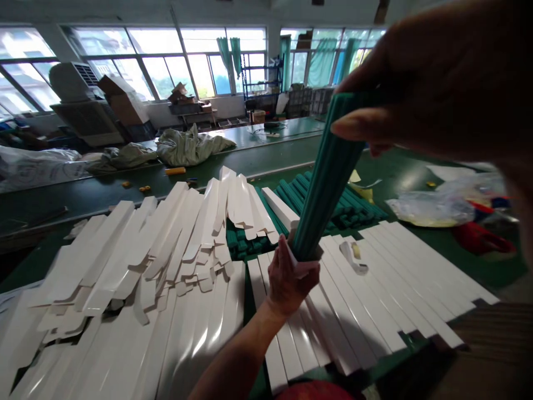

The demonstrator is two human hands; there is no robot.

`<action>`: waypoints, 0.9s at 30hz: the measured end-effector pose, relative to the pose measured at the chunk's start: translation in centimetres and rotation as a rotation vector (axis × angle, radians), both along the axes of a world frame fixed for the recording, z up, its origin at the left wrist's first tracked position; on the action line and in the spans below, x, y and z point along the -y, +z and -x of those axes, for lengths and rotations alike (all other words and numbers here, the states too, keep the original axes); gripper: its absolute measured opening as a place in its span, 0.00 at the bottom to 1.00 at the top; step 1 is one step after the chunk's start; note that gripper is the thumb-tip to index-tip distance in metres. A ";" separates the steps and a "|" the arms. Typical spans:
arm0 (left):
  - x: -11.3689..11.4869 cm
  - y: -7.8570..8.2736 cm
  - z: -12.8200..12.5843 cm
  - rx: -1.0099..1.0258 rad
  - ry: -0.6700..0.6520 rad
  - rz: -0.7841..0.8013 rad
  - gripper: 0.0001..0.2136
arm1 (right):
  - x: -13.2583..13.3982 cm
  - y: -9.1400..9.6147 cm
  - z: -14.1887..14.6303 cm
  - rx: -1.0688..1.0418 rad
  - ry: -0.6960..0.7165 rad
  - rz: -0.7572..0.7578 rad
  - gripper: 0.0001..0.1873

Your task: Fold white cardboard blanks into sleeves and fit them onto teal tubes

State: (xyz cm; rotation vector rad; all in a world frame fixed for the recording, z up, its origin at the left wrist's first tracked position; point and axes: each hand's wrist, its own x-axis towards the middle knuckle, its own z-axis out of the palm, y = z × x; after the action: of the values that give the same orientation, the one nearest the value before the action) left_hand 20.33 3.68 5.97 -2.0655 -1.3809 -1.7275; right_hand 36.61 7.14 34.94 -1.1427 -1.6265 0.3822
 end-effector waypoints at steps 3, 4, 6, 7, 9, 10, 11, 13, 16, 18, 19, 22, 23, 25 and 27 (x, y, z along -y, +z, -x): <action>-0.4 -0.1 0.8 0.017 0.050 0.003 0.43 | 0.3 -1.8 2.6 0.468 0.160 -0.018 0.25; -0.5 -0.1 1.1 0.017 0.043 0.004 0.43 | 0.4 -3.4 3.3 0.545 0.217 -0.031 0.23; -0.6 -0.3 1.5 0.011 0.016 -0.016 0.43 | 0.6 -7.3 4.3 0.596 0.302 -0.064 0.18; -0.6 -0.4 1.7 0.006 0.003 -0.035 0.43 | 0.7 -9.3 4.6 0.636 0.323 -0.094 0.16; -0.8 -0.6 1.9 0.006 -0.017 -0.061 0.42 | 1.1 -12.8 4.6 0.698 0.314 -0.167 0.15; -0.9 -0.7 2.0 0.015 -0.019 -0.056 0.41 | 1.2 -14.1 4.4 0.690 0.283 -0.207 0.16; -1.0 -0.8 2.1 0.026 -0.012 -0.044 0.41 | 1.4 -15.3 4.2 0.643 0.242 -0.240 0.17; -1.5 -0.9 2.2 0.043 0.036 -0.022 0.39 | 1.6 -17.1 3.9 0.449 0.143 -0.243 0.17; -2.1 -1.1 2.1 0.015 0.137 -0.063 0.36 | 1.2 -19.6 4.3 -0.005 0.084 0.016 0.17; -2.3 -1.1 1.8 -0.010 0.166 -0.114 0.37 | 0.8 -21.4 5.2 -0.321 0.171 0.275 0.20; -2.3 -1.0 1.7 -0.016 0.155 -0.136 0.37 | 0.6 -22.1 5.8 -0.467 0.234 0.385 0.21; -2.2 -0.7 1.5 0.001 0.044 -0.159 0.35 | 0.3 -23.6 7.8 -0.846 0.309 0.560 0.22; -2.2 -0.6 1.6 0.013 0.004 -0.155 0.34 | 0.3 -23.8 8.3 -0.940 0.289 0.572 0.21; -2.2 -0.2 1.9 0.033 -0.058 -0.128 0.32 | 0.4 -23.9 9.0 -1.056 0.250 0.562 0.20; -2.2 0.3 2.4 0.040 -0.101 -0.088 0.30 | 0.3 -23.9 9.2 -1.081 0.257 0.542 0.18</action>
State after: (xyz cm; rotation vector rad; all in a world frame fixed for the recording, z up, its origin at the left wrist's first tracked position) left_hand 17.95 5.85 6.24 -2.0977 -1.2064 -1.8431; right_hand 27.37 6.81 11.09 -0.8259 -0.6939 1.3936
